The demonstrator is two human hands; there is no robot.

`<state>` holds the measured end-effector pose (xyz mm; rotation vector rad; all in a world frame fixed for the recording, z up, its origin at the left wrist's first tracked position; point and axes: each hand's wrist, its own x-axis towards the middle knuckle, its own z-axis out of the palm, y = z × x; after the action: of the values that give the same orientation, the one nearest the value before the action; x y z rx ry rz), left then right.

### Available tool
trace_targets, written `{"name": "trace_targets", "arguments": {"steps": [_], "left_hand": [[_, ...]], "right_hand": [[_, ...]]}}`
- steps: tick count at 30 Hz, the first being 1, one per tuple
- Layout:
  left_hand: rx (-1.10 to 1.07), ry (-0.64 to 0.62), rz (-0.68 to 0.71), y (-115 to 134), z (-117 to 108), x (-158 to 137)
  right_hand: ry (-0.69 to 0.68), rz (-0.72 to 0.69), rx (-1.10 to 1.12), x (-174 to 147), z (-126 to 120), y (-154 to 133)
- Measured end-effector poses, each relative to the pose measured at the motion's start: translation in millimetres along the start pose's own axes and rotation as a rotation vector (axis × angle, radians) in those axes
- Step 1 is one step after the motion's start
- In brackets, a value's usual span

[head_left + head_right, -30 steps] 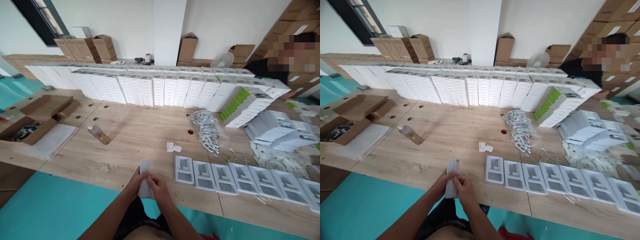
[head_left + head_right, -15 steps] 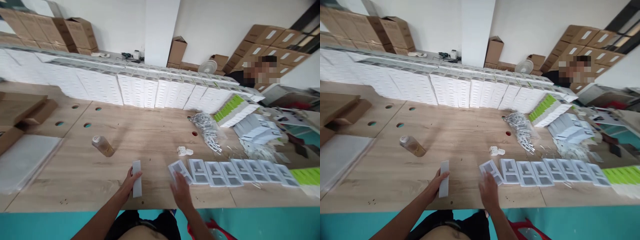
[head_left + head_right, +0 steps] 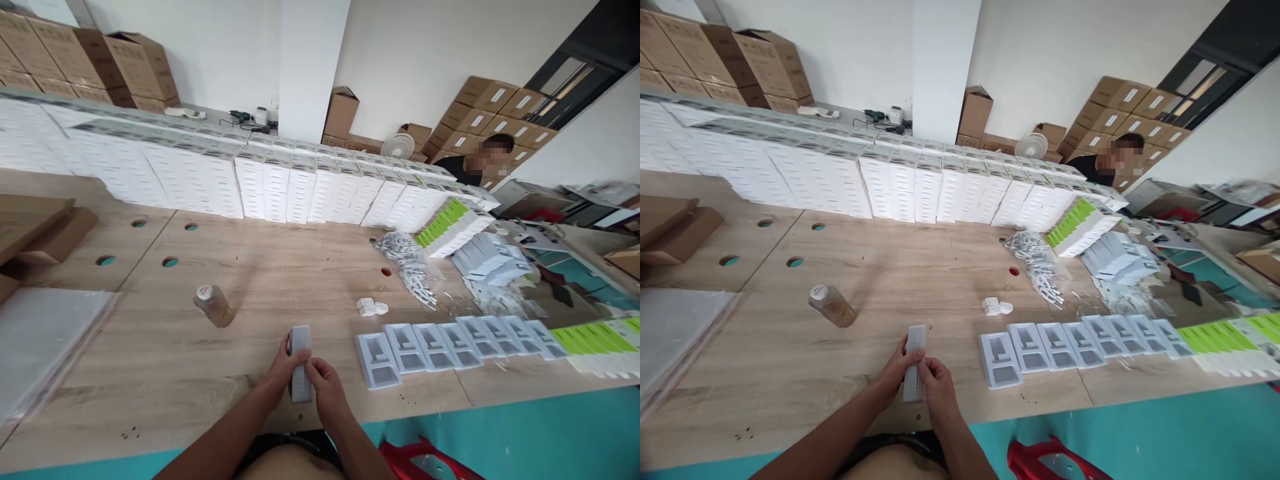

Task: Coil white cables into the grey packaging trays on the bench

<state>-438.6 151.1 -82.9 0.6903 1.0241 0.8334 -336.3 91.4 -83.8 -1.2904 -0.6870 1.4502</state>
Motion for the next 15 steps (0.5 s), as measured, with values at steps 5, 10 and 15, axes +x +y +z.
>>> {"name": "trace_targets", "arguments": {"steps": [5,10,15], "left_hand": [[-0.054,0.074,-0.068,6.6,-35.7,-1.0],[0.061,0.187,-0.106,2.3,-61.8,-0.4],[0.108,0.208,-0.085,-4.6,-59.5,-0.7]], "right_hand": [[0.230,0.035,-0.020,18.7,-37.2,13.6],[0.500,-0.106,-0.647,22.7,-100.3,9.6],[0.135,-0.297,-1.176,7.1,-81.8,28.9]]}}
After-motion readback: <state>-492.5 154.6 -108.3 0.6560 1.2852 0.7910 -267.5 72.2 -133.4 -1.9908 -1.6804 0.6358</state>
